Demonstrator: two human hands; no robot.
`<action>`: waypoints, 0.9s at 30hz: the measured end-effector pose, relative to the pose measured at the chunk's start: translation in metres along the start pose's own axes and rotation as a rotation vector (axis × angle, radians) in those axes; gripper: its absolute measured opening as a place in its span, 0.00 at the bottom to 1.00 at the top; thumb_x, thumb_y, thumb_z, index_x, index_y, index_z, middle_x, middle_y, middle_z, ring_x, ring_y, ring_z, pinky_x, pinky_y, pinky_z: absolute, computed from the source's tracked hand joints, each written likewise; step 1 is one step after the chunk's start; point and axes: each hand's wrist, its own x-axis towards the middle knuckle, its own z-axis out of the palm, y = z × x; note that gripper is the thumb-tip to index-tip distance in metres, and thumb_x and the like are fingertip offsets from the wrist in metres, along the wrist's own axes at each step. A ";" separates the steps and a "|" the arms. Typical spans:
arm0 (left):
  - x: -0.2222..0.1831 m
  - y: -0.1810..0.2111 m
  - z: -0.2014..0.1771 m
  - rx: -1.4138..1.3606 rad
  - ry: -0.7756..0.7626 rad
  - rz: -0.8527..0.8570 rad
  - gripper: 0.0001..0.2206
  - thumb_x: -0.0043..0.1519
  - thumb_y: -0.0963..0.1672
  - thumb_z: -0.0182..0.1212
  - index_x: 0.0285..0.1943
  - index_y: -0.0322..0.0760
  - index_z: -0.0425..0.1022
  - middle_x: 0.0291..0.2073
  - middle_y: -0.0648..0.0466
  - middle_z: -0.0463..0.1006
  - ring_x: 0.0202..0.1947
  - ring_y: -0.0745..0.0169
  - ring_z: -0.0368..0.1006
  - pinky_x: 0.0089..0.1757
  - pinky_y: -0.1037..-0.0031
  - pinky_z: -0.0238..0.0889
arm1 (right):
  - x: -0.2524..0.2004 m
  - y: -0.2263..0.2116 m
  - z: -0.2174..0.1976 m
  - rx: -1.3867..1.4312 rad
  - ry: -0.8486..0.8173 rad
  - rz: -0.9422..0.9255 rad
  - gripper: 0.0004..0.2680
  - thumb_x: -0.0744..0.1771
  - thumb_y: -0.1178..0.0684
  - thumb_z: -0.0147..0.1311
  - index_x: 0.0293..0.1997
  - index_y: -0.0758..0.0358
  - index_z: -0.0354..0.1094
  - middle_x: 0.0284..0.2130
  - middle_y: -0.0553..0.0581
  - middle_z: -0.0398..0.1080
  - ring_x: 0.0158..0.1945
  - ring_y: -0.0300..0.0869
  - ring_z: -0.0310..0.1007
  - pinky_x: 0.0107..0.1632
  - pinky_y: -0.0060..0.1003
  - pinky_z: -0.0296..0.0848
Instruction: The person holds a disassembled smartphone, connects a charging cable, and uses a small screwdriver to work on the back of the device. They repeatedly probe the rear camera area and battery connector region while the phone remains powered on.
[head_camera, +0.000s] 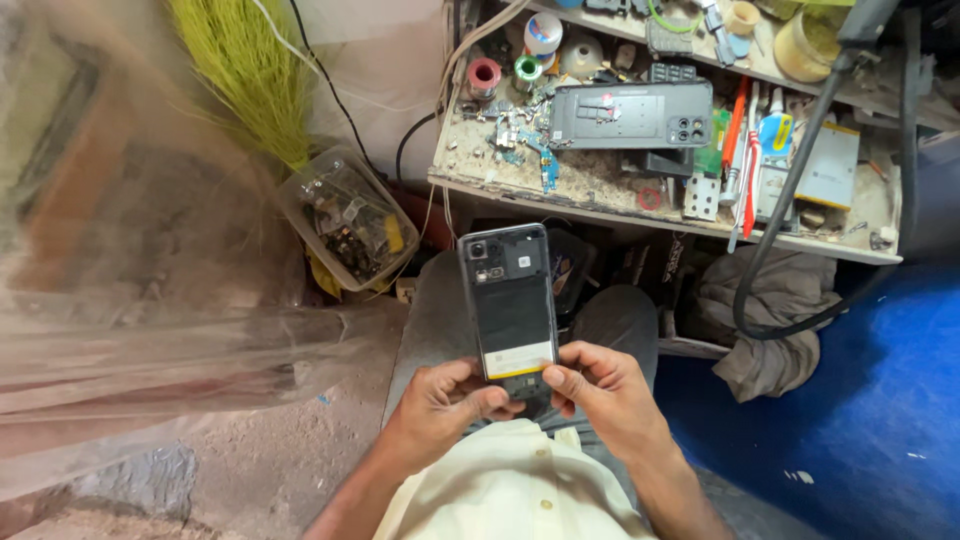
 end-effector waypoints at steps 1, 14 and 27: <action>0.000 0.002 -0.004 0.016 0.002 0.037 0.16 0.67 0.44 0.61 0.57 0.23 0.78 0.42 0.49 0.83 0.40 0.67 0.77 0.43 0.73 0.72 | -0.002 0.001 0.001 0.030 -0.026 0.015 0.07 0.67 0.56 0.60 0.43 0.71 0.76 0.23 0.51 0.73 0.25 0.32 0.69 0.29 0.28 0.69; -0.002 -0.006 -0.001 -0.369 0.040 0.085 0.14 0.66 0.44 0.61 0.50 0.23 0.78 0.39 0.48 0.83 0.38 0.64 0.80 0.42 0.69 0.75 | -0.002 0.004 0.006 0.335 -0.229 0.006 0.06 0.65 0.57 0.65 0.38 0.72 0.78 0.34 0.54 0.75 0.38 0.38 0.72 0.42 0.34 0.69; -0.002 -0.011 -0.004 -0.175 0.049 -0.006 0.14 0.65 0.45 0.61 0.50 0.26 0.81 0.37 0.51 0.85 0.35 0.67 0.79 0.41 0.72 0.75 | 0.012 -0.007 0.006 0.383 -0.132 0.049 0.07 0.66 0.55 0.62 0.39 0.71 0.78 0.32 0.53 0.77 0.35 0.37 0.75 0.40 0.33 0.72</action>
